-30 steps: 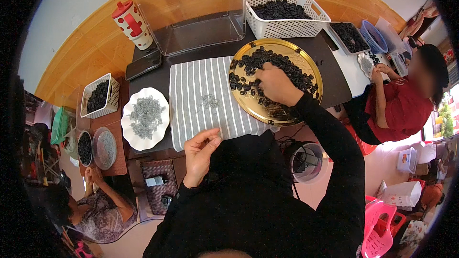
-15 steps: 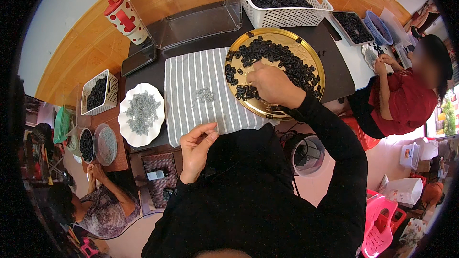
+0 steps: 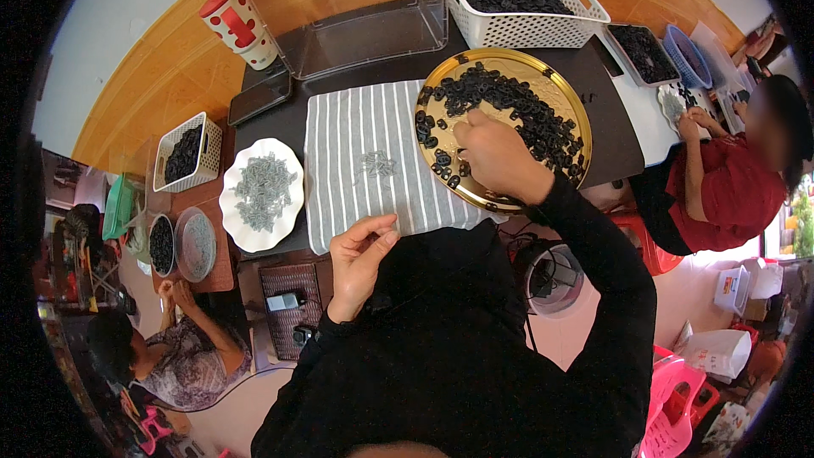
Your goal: The person picks up a black plastic piece and a metal pin by hand, inserts the pin into the piece, and places the assembled unit onto a striped cloth. This process is repeated for additional pieces, handling each item one at a time.
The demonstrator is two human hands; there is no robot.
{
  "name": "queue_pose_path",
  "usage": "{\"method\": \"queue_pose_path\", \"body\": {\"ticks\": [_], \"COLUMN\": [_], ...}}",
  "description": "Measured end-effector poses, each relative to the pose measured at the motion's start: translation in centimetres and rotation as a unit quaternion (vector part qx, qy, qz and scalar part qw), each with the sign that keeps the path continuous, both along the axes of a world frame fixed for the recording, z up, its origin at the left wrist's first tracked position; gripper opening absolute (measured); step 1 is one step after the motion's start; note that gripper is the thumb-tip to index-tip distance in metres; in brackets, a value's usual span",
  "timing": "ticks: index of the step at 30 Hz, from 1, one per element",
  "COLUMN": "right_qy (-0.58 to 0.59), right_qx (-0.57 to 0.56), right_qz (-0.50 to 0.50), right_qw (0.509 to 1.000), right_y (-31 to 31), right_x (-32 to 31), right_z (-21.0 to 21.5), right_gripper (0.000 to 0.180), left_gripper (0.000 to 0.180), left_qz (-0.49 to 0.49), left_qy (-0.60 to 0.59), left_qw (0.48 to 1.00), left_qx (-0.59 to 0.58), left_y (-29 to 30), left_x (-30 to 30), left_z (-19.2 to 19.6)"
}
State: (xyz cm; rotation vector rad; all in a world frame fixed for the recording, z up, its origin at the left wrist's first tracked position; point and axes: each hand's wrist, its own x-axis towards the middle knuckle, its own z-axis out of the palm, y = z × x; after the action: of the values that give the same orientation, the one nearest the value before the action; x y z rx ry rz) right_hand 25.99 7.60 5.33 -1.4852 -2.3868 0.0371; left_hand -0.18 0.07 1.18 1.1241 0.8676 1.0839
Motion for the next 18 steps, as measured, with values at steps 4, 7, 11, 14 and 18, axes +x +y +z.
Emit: {"method": "queue_pose_path", "body": {"ticks": [4, 7, 11, 14, 18], "right_qy": [0.396, 0.471, 0.498, 0.504, 0.342], "right_qx": [-0.27, -0.277, -0.288, -0.314, -0.105], "right_qz": [-0.025, 0.027, 0.024, 0.042, 0.034], "right_qw": [0.877, 0.837, 0.818, 0.804, 0.933], "right_y": [-3.5, -5.8, -6.4, -5.9, -4.1], "right_x": [-3.1, -6.1, -8.1, -9.0, -9.7], "right_z": [1.8, 0.8, 0.3, 0.4, -0.3], "right_gripper": [0.011, 0.011, 0.01, 0.01, 0.012], "left_gripper": [0.022, 0.02, 0.017, 0.013, 0.012], "left_qz": [0.017, 0.024, 0.007, -0.001, 0.039], "left_qy": [-0.022, -0.081, -0.081, -0.076, -0.121], "left_qw": [1.0, 0.996, 0.996, 0.997, 0.991], "left_qx": [-0.002, -0.007, 0.02, 0.003, -0.035], "left_y": [0.1, 0.2, 0.5, 0.6, 0.8], "left_x": [0.7, 1.5, 0.4, -1.0, -2.2], "left_z": [0.3, 1.3, 0.7, 0.5, 0.0]}}
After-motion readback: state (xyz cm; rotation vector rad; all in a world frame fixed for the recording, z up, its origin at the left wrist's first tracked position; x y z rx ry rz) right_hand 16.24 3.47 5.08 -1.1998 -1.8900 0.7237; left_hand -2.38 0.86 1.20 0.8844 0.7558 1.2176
